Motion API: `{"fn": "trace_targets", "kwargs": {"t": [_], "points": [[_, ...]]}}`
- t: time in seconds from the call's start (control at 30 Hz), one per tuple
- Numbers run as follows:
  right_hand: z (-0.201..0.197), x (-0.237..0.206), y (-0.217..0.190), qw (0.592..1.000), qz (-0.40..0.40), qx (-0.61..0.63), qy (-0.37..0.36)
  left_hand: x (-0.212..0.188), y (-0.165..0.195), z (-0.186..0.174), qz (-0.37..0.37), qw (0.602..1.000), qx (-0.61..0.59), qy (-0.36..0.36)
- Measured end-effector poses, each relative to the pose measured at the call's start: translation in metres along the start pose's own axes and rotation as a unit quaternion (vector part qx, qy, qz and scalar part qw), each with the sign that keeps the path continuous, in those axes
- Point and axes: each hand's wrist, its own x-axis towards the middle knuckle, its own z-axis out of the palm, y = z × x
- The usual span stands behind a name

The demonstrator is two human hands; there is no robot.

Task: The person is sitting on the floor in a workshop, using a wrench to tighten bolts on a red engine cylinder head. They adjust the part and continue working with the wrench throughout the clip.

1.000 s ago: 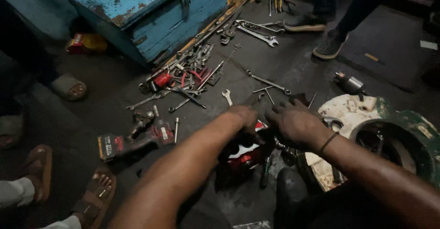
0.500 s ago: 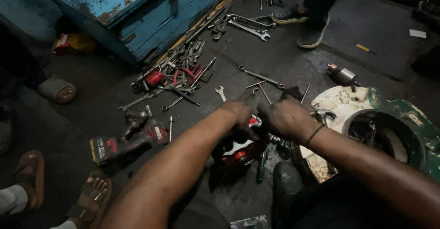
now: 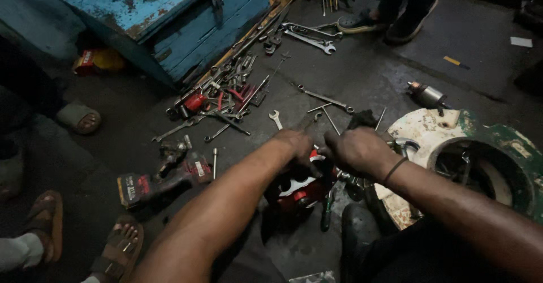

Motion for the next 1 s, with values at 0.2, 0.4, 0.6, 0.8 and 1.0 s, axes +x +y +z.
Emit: {"fn": "trace_targets", "kwargs": {"t": [0.2,0.4,0.6,0.8,1.0], "points": [[-0.002,-0.001,-0.002,0.976,-0.131,0.015,0.173,-0.006,-0.003,0.001,-0.025,0.999,-0.021,-0.024],[0.0,-0.002,-0.001,0.998,-0.009,0.033,0.044,0.01,-0.008,0.004,-0.007,1.0,-0.007,-0.023],[0.004,0.004,0.001,0.985,-0.095,0.017,0.142,0.021,-0.021,0.018,-0.009,0.995,-0.102,-0.01],[0.007,0.01,0.002,0.95,-0.163,0.011,0.266,0.05,-0.041,0.033,0.01,0.993,-0.09,0.069],[0.014,0.015,0.007,0.999,-0.023,0.022,0.022,0.058,-0.049,0.043,0.005,0.992,-0.115,0.057]]}}
